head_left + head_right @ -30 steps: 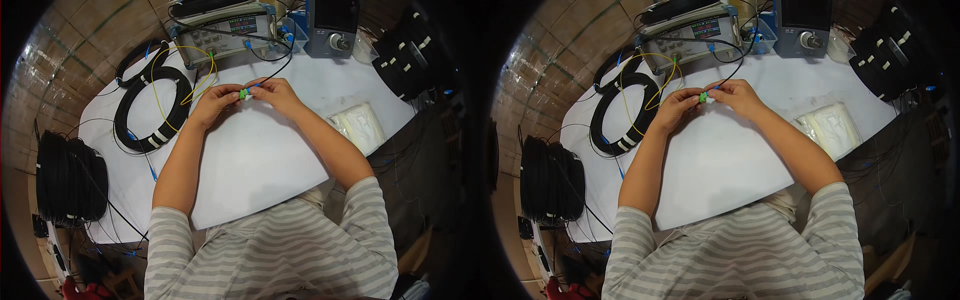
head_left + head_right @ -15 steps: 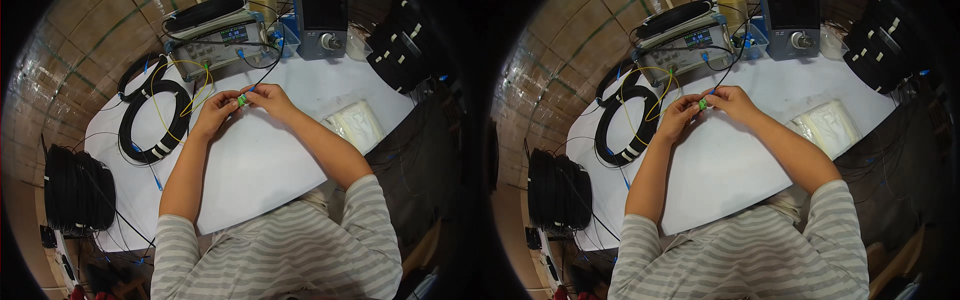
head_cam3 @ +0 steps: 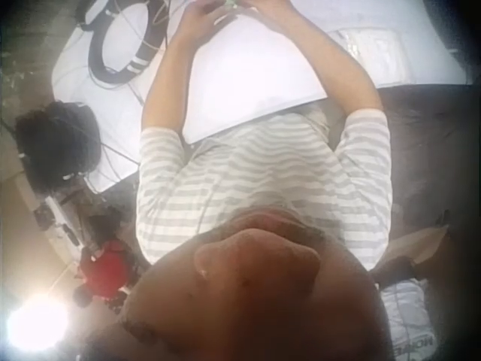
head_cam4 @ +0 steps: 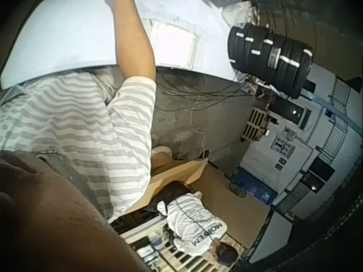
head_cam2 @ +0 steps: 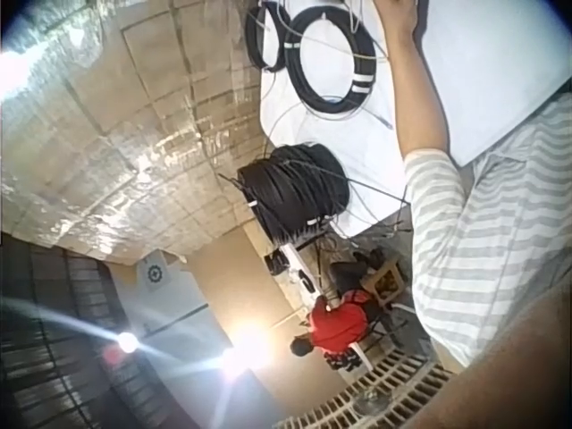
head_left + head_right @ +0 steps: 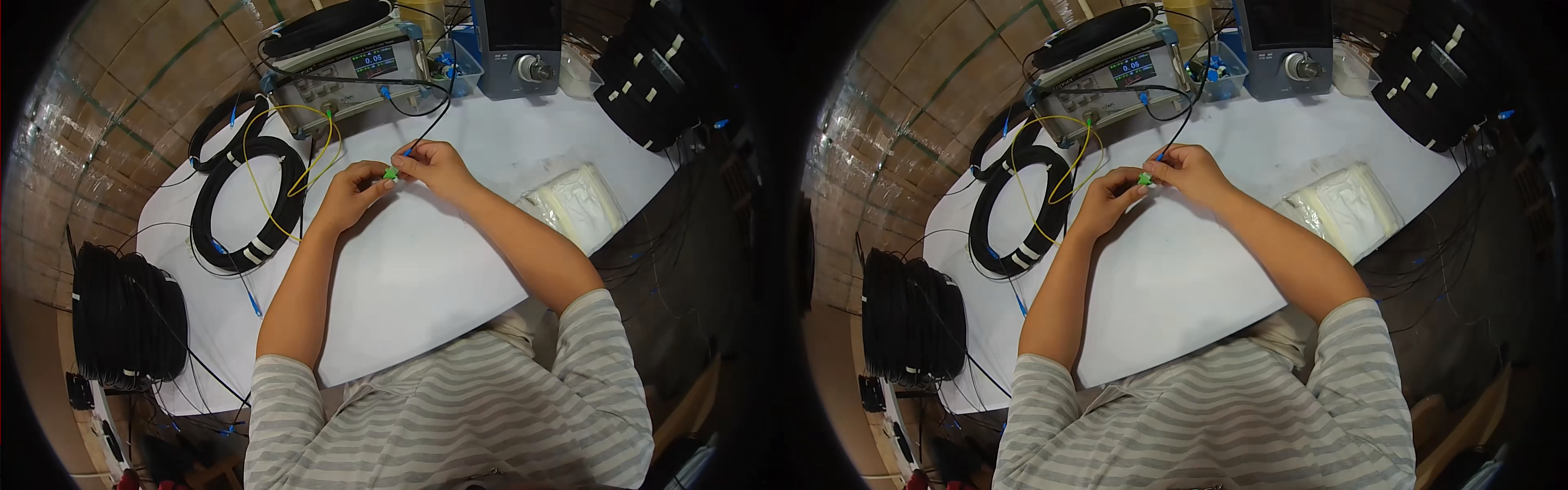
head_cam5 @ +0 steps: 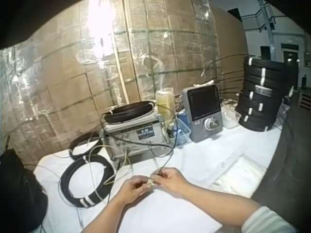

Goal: The recorder is connecting fiber optic cables to a signal testing device, using pliers and cleaning tools.

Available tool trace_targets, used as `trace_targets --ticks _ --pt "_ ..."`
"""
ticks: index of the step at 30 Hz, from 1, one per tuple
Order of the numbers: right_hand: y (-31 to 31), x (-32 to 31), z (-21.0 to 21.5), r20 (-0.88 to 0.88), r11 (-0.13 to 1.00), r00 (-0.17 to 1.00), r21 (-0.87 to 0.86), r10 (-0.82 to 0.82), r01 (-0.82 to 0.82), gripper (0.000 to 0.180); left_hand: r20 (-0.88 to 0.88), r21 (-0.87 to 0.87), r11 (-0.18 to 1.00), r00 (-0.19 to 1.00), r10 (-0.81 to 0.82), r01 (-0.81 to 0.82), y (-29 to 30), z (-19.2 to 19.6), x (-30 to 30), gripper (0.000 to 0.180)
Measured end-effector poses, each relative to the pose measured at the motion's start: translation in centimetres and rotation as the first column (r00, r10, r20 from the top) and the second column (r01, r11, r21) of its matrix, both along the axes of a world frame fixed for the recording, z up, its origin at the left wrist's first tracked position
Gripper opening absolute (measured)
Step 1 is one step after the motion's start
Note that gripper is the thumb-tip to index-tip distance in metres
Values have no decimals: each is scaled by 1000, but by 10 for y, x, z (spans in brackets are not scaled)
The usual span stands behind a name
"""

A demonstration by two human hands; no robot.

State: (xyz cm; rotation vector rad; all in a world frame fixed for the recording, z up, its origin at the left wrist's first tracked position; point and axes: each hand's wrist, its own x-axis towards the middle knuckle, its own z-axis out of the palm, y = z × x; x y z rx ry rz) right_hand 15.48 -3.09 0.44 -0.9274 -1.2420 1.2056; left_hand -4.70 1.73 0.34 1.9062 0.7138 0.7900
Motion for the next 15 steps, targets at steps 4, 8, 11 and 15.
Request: trace_targets --ticks 4,8,11,15 --pt "2 0 -3 60 1000 998 11 -14 13 20 0 -4 1000 1000 31 -31 -1 -4 1 27" --pt "0 0 -4 104 999 994 36 -31 28 21 -51 3 997 995 81 -81 -5 -4 2 26" --pt "2 0 -6 109 999 993 25 -39 36 21 -28 -25 998 997 65 -66 -3 -3 2 26" --pt "-1 -2 -5 131 998 990 53 -48 42 20 -26 -35 997 997 74 -74 -5 -1 1 27"
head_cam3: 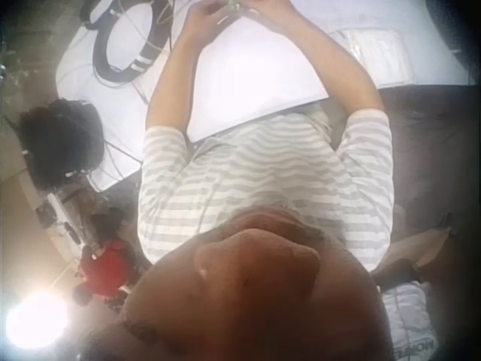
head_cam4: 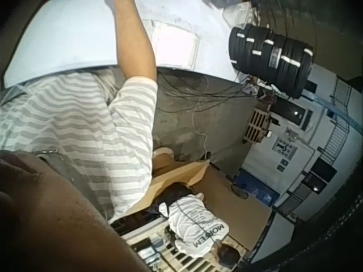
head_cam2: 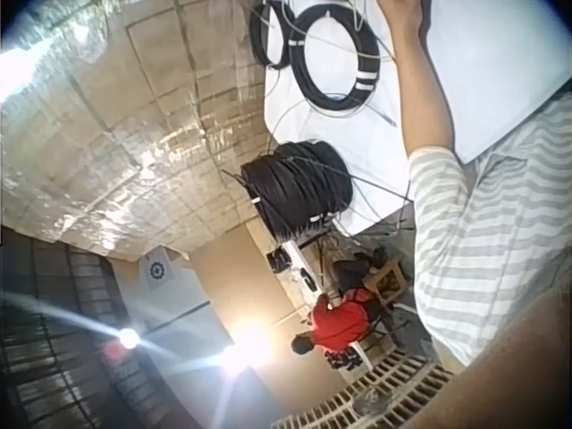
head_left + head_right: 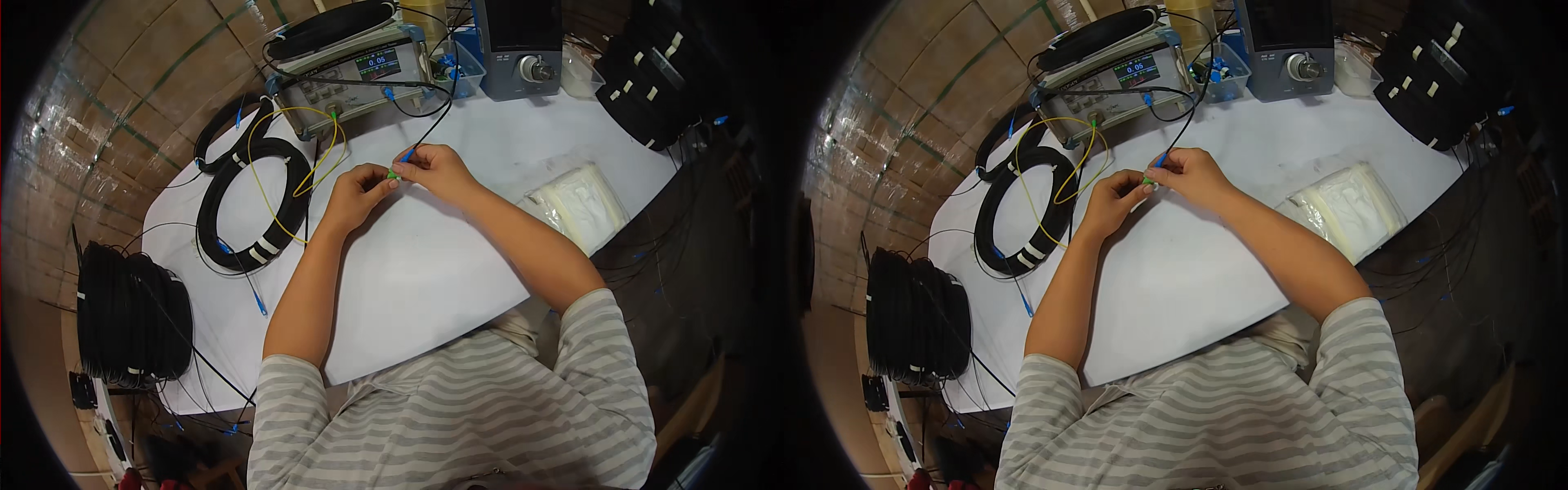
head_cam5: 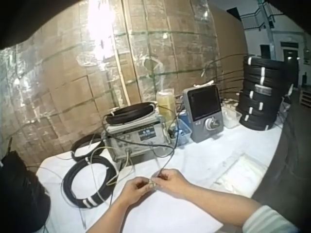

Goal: The recorder is connecting fiber optic cables to a signal testing device, using pliers and cleaning tools.

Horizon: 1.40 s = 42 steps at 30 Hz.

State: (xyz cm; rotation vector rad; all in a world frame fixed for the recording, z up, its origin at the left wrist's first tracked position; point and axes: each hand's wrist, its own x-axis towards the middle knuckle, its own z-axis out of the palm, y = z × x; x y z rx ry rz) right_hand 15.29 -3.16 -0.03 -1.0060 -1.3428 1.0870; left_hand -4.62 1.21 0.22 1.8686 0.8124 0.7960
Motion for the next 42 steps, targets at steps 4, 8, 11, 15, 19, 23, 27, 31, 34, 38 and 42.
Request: trace_targets --ticks 4,8,11,15,19,23,27,31,34,38,42 --pt "1 2 -1 38 1000 999 9 -6 5 20 -44 5 1000 999 21 -21 -1 2 1 26" --pt "2 2 0 -1 999 1000 -22 25 -25 18 -33 -5 1000 999 21 -22 2 -1 0 26" --pt "4 2 -5 -2 1000 1000 0 30 -30 17 -22 -27 1000 1000 13 -13 2 -1 0 26" --pt "7 6 -9 42 997 997 2 72 -72 18 0 -31 1000 1000 -1 1 3 -1 1 26" --pt "6 5 -7 23 997 997 2 78 -78 19 -13 -74 997 1000 -16 15 5 -2 -1 24" --pt "2 2 -4 -17 998 998 -25 60 -60 20 -22 -89 995 999 -45 42 7 0 -3 25" --pt "-1 2 5 -216 995 976 -88 21 -41 19 62 -112 992 997 -42 49 8 0 -5 25" --pt "-1 1 2 -171 997 984 -55 43 -53 20 244 -304 952 965 92 -14 2 10 0 24" --pt "0 2 3 22 999 998 -10 52 -51 21 91 13 992 988 126 -128 6 5 -1 29" --pt "-3 2 6 -31 995 997 -70 68 -70 20 97 -33 997 993 71 -68 -1 10 4 35" --pt "-3 4 8 -75 992 994 -94 78 -85 18 -39 -68 995 997 72 -74 -4 14 2 30"
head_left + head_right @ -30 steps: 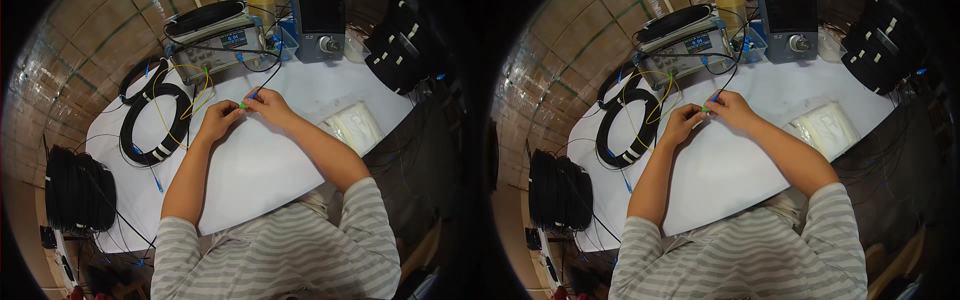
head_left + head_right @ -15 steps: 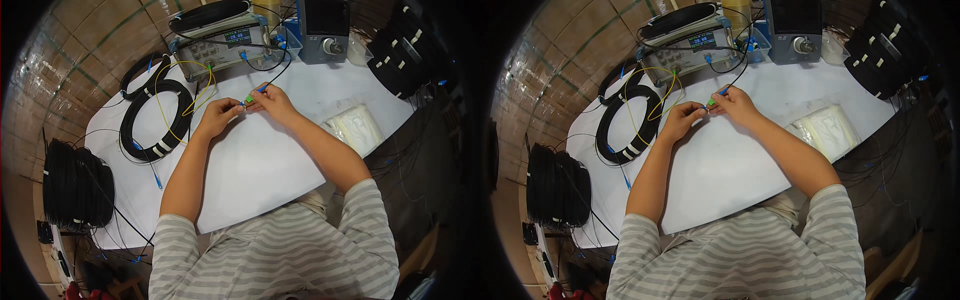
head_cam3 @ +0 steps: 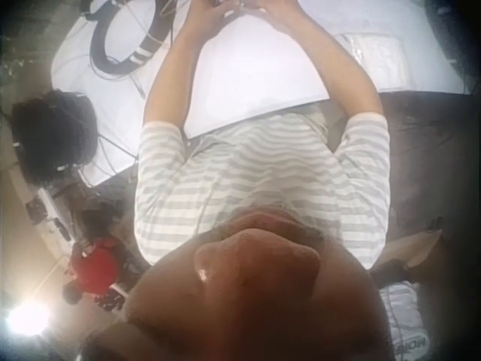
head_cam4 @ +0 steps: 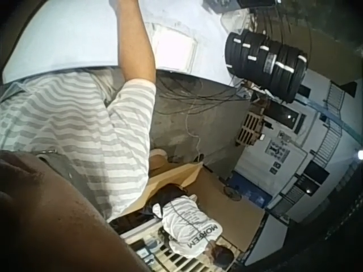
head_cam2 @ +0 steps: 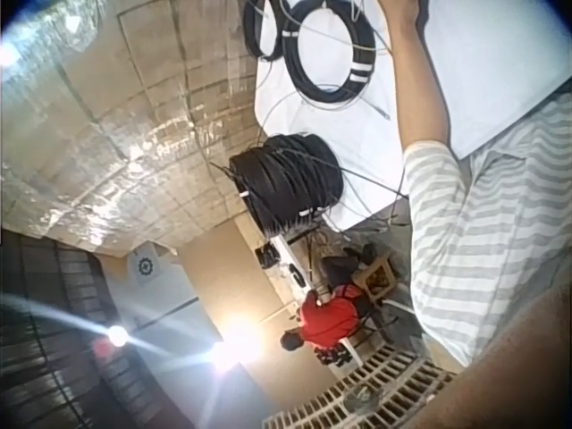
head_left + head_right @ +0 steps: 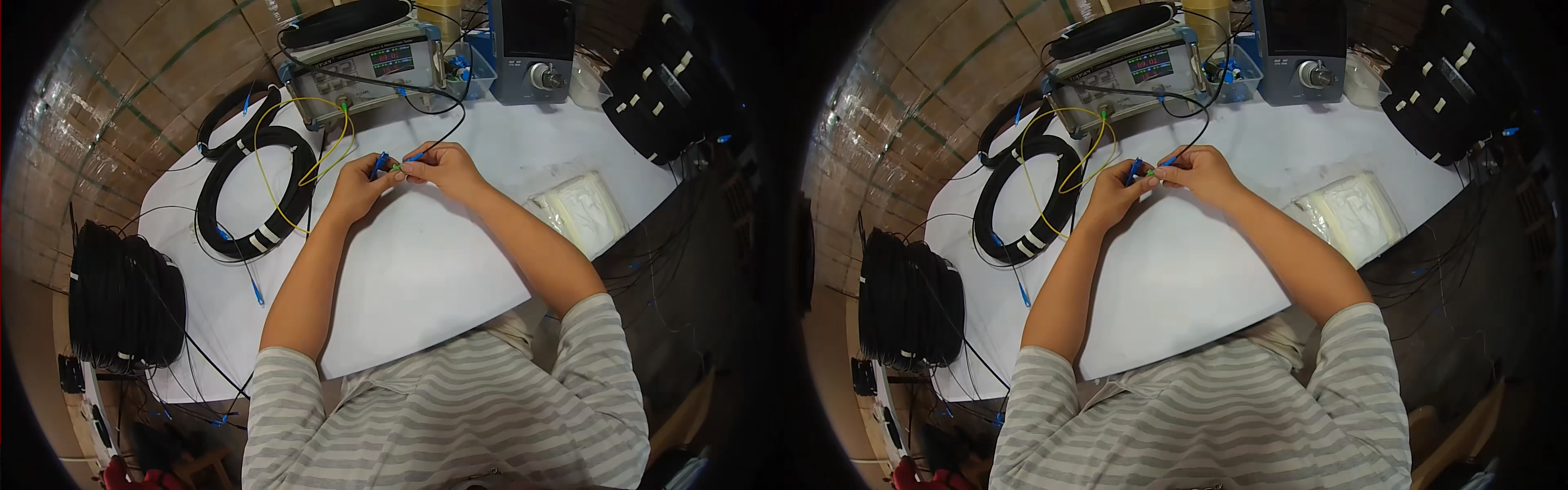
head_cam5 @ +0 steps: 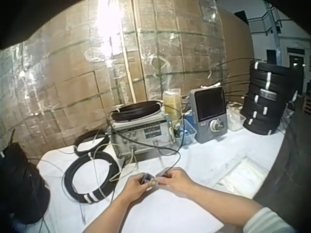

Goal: The recorder is connecting fiber optic cables to a signal testing device, using pliers and cleaning tools.

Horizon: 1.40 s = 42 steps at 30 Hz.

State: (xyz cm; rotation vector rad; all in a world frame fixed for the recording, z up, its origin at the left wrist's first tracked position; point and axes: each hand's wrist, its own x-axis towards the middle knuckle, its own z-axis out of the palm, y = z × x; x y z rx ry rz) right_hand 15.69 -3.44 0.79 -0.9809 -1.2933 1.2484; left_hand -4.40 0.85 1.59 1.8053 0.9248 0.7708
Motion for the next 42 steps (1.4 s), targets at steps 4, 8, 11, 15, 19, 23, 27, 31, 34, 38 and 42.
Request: trace_targets --ticks 4,8,11,15,19,23,27,31,34,38,42 --pt "3 1 -3 34 1000 999 -4 18 -18 21 30 15 1000 1000 7 -8 4 -4 -1 29" --pt "6 4 -9 19 999 998 -1 52 -52 22 44 -39 999 999 -9 11 4 -1 -1 28" --pt "8 4 -11 11 998 998 0 63 -63 23 80 -63 998 997 -22 27 5 0 -1 27" --pt "7 1 -12 -35 999 998 7 43 -43 23 156 -91 995 988 -24 39 8 -5 0 27" --pt "7 2 -12 -58 999 997 -8 47 -48 24 147 -102 994 989 -34 50 7 -4 0 27" --pt "5 1 -10 -76 999 996 -17 51 -52 24 167 -144 987 985 -41 65 9 -6 -1 25" --pt "4 5 -4 -217 999 976 -46 12 -22 25 294 -305 952 951 95 -1 11 -1 -7 27" --pt "1 -3 -1 -83 997 996 55 -40 45 23 258 -244 969 960 106 -41 8 -3 -6 25" --pt "2 0 -6 -75 993 996 100 -50 57 25 248 -213 976 964 94 -41 7 0 -2 25" --pt "6 2 -9 -54 998 996 18 -67 68 28 216 -96 993 972 87 -67 9 -7 -1 23" --pt "6 2 -10 -51 997 997 51 -58 60 29 108 -55 998 994 30 -24 3 -3 3 22"
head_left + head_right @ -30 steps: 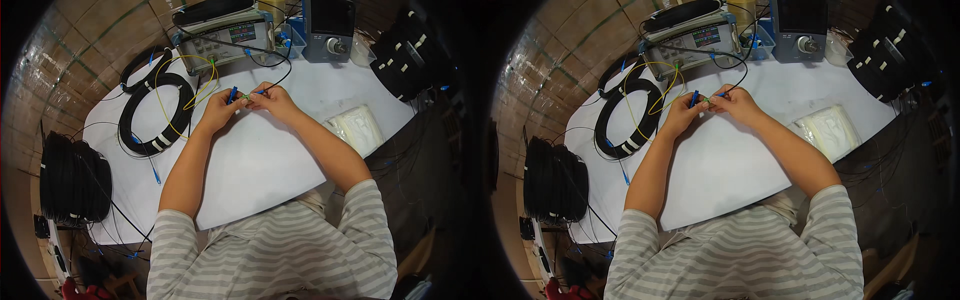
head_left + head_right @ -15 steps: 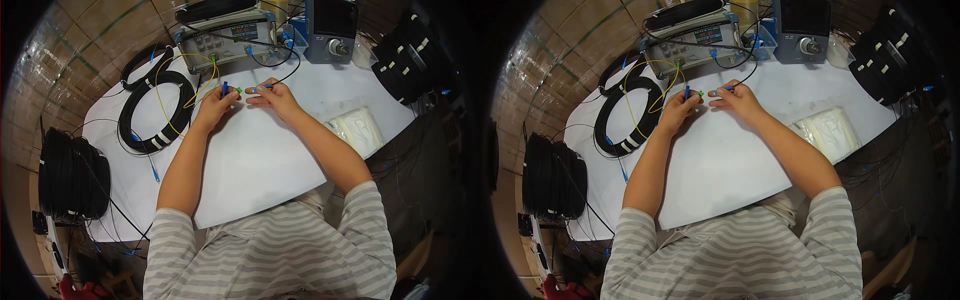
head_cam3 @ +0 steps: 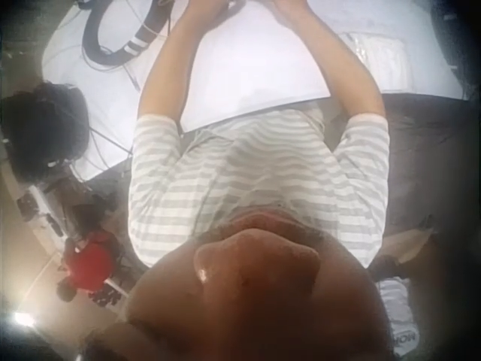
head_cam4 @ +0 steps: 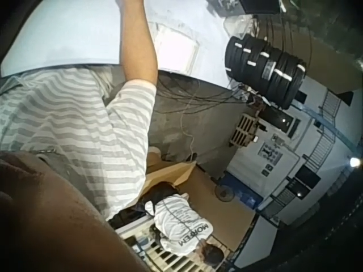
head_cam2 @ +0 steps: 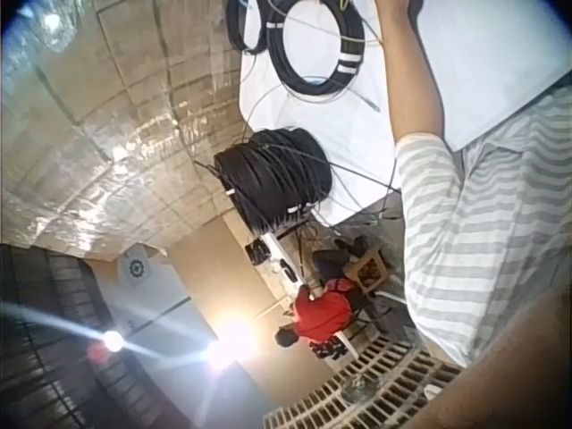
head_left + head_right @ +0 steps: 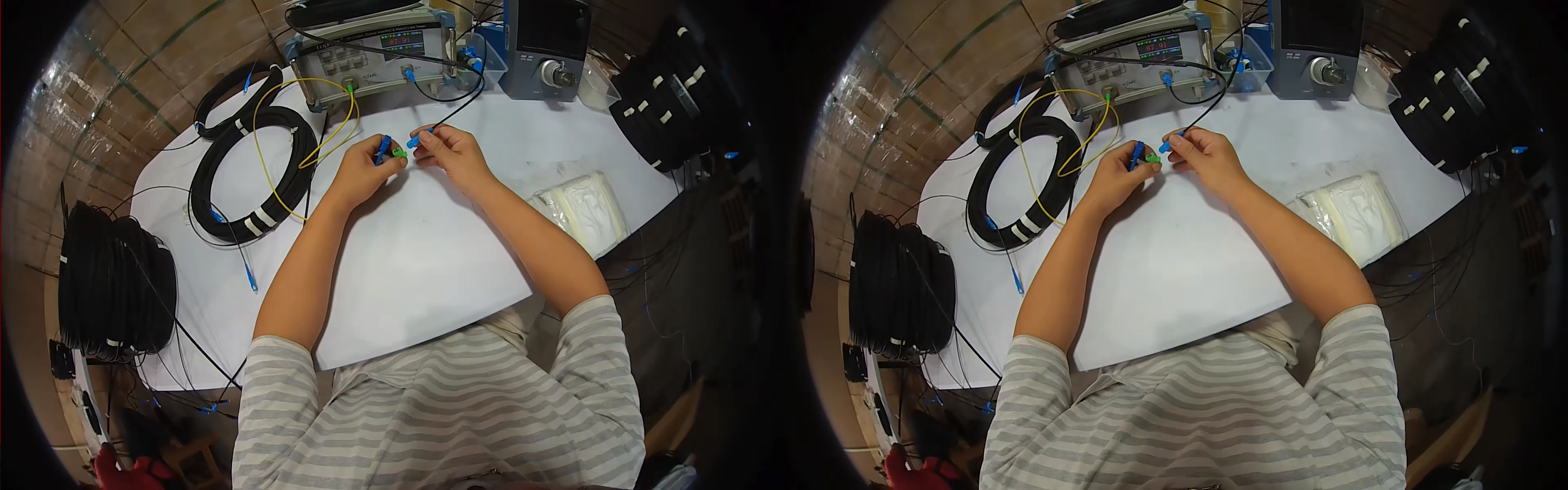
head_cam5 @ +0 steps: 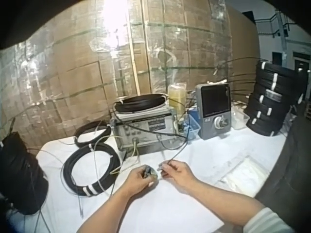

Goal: The recorder is connecting fiber optic cables to a signal testing device, using pliers and cleaning tools.

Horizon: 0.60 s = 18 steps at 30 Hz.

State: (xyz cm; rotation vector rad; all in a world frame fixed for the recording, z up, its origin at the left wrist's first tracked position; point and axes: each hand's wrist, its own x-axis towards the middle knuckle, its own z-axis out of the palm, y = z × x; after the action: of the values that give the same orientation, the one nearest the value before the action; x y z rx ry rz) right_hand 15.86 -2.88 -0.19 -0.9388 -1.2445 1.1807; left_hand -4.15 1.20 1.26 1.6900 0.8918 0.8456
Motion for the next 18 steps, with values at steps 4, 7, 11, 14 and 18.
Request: trace_targets --ticks 4,7,11,14,18 --pt "-2 -3 -1 68 999 998 32 2 -4 29 -151 47 999 988 -16 24 -2 1 1 24" --pt "-3 -3 -2 126 999 992 46 8 -14 29 -142 48 998 989 -45 52 -3 2 0 23" --pt "-5 -5 3 236 997 971 71 -30 14 28 -92 82 995 994 -55 63 0 -7 -2 17" --pt "-4 0 3 352 992 933 126 -75 32 27 -71 54 996 995 -70 74 0 -5 -1 16" --pt "-6 -3 8 342 991 938 133 -57 11 26 -83 55 996 994 -64 69 0 -8 -4 17"
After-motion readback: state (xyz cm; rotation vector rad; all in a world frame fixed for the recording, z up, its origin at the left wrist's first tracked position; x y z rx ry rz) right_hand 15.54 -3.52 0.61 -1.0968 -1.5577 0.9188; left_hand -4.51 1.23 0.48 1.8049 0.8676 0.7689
